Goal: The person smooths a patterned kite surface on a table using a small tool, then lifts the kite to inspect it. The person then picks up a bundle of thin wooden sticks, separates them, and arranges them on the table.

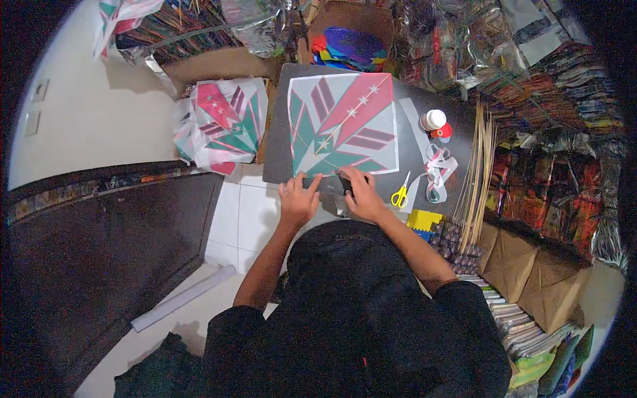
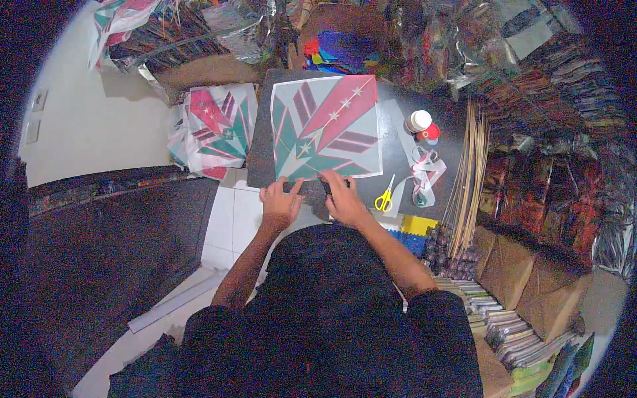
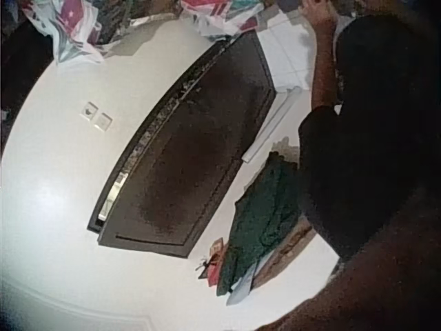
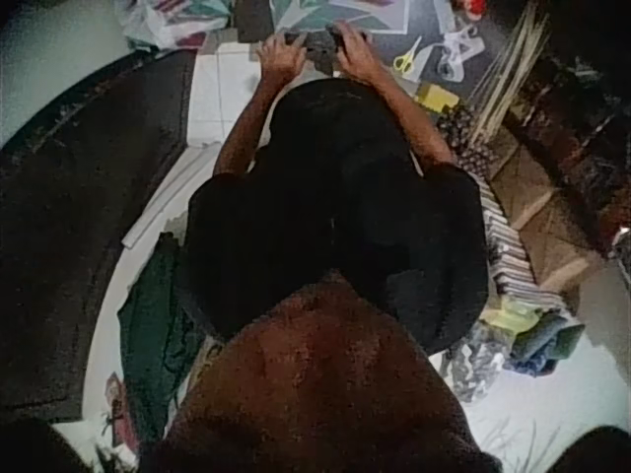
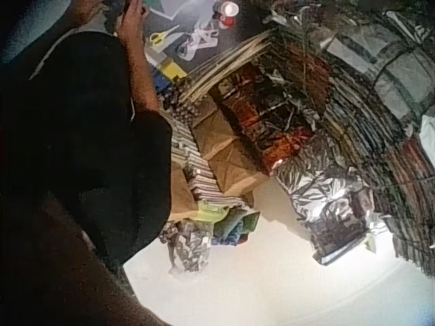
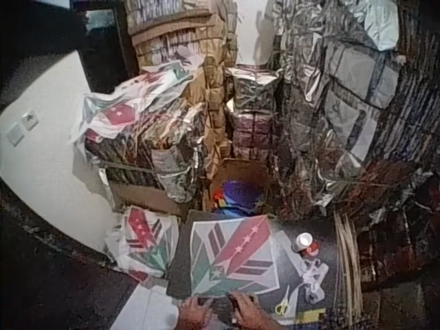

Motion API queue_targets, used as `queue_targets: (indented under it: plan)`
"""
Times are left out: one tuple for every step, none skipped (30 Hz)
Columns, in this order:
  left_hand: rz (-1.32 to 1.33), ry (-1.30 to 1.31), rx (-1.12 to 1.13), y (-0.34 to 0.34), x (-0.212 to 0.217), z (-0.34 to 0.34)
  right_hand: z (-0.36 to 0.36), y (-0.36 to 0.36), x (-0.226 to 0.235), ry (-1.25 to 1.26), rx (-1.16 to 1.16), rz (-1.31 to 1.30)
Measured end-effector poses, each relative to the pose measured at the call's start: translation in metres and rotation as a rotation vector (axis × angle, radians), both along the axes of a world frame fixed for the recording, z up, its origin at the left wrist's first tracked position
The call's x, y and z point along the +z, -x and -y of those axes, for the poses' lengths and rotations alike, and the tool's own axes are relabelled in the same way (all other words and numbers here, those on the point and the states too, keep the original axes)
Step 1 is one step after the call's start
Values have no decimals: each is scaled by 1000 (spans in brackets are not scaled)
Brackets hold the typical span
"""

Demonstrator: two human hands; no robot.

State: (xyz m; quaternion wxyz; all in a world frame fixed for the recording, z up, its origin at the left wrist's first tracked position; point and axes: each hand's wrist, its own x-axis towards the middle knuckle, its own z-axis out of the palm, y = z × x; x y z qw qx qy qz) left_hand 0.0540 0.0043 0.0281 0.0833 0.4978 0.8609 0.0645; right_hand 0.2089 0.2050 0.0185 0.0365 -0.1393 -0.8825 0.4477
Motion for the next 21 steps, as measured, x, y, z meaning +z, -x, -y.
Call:
queue_targets:
  plan:
    - [-6, -1, 9, 2, 0, 4, 0, -1, 0, -10, -5, 0]
    - [-11, -3, 17, 4, 1, 8, 0, -1, 1, 9, -1, 6]
    - [-16, -5, 25, 6, 2, 12, -1, -1, 3, 28, 4, 13]
    - [-68, -31, 18, 8, 3, 15, -2, -2, 4, 47, 8, 19]
    - [-121, -57, 10, 11, 4, 18, -2, -1, 5, 35, 5, 27]
    - [-173, -83, 2, 13, 6, 21, -1, -1, 5, 24, 3, 34]
    - [-171, -69, 11, 15, 7, 24, -1, -1, 6, 12, 0, 42]
    - [-169, -55, 20, 16, 8, 28, -1, -2, 5, 15, -6, 29]
    - [-168, -40, 29, 18, 9, 32, 0, -2, 4, 17, -11, 16]
    - [-159, -49, 37, 20, 9, 34, 0, -2, 3, 20, -17, 4]
    - [-150, -58, 43, 22, 9, 37, 0, -2, 3, 23, -16, 5]
    - [-140, -67, 49, 24, 9, 39, -1, -2, 4, 25, -16, 6]
    - [-135, -69, 51, 27, 8, 40, -1, -2, 4, 28, -16, 8]
    - [-132, -70, 55, 28, 8, 42, -1, -2, 4, 24, -13, 7]
    - [-128, -71, 59, 29, 7, 44, -1, -2, 3, 21, -11, 6]
    - [-117, -85, 60, 31, 7, 45, -2, -2, 3, 17, -9, 5]
    - [-106, -98, 62, 32, 5, 46, -2, -3, 4, 18, -8, -9]
    - [-95, -111, 63, 33, 4, 46, -1, -4, 5, 18, -7, -23]
    - [-20, -146, 115, 33, 0, 44, -2, -4, 6, 18, -7, -37]
    - [58, -182, 168, 35, -3, 42, -2, -4, 9, 23, -2, -48]
    - [136, -216, 221, 38, -7, 41, -2, -3, 12, 29, 4, -60]
